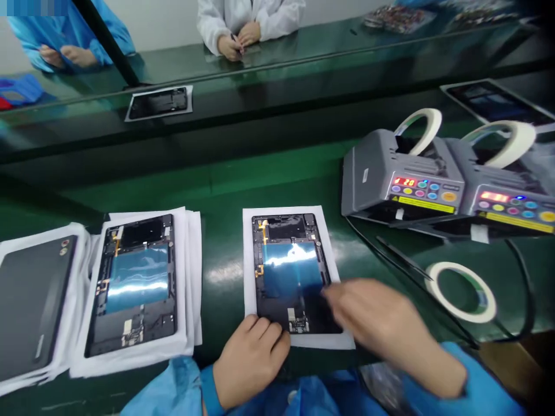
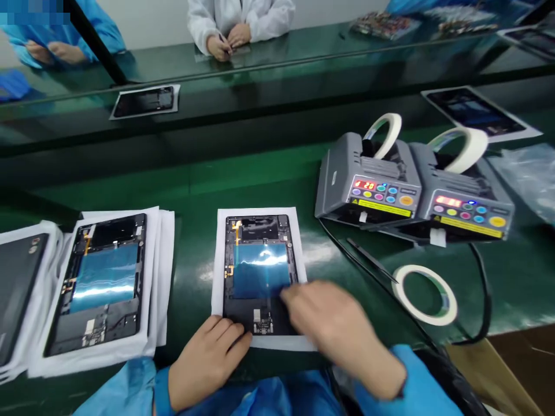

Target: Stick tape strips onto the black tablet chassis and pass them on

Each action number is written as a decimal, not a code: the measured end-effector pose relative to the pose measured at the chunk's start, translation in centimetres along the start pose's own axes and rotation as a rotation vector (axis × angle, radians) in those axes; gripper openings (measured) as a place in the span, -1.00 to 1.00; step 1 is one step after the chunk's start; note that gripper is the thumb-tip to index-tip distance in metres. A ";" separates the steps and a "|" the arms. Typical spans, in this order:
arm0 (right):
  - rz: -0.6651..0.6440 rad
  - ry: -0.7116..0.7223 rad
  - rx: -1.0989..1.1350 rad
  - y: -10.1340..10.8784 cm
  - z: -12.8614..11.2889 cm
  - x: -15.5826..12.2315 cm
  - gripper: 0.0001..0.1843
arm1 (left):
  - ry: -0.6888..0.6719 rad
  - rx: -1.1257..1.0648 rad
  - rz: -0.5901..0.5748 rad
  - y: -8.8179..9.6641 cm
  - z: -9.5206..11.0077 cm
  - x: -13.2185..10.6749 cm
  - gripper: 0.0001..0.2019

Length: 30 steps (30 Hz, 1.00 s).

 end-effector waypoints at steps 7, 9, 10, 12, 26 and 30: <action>0.545 -0.151 -0.688 0.3 14.1 -2.5 -0.76 | 0.048 -0.007 -0.096 0.5 0.4 0.4 -0.93; 0.478 -0.125 -0.687 0.2 14.8 -2.9 -0.78 | 0.069 -0.033 -0.148 0.9 0.5 0.4 -0.93; 0.429 -0.122 -0.668 0.3 14.8 -3.0 -0.78 | 0.078 -0.044 -0.174 1.0 0.5 0.4 -0.93; 0.346 -0.135 -0.615 0.6 14.7 -3.0 -0.80 | 0.079 -0.063 -0.215 1.3 0.5 0.8 -0.91; 0.185 -0.086 0.033 -1.0 8.3 2.8 -0.94 | -0.042 -0.087 -0.164 -0.2 -0.5 7.1 -0.82; 0.171 -0.096 0.047 -4.4 7.7 3.1 -0.90 | -0.068 -0.150 -0.152 -1.8 -0.9 8.4 -0.81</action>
Point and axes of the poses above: each hand's wrist, its own x-axis towards the middle knuckle, its own y-axis out of the back of the hand, z = x × y, the point moved 3 cm from there along x, towards the middle knuckle, and after that the axes turned 7 degrees about z, right-handed, at the moved point
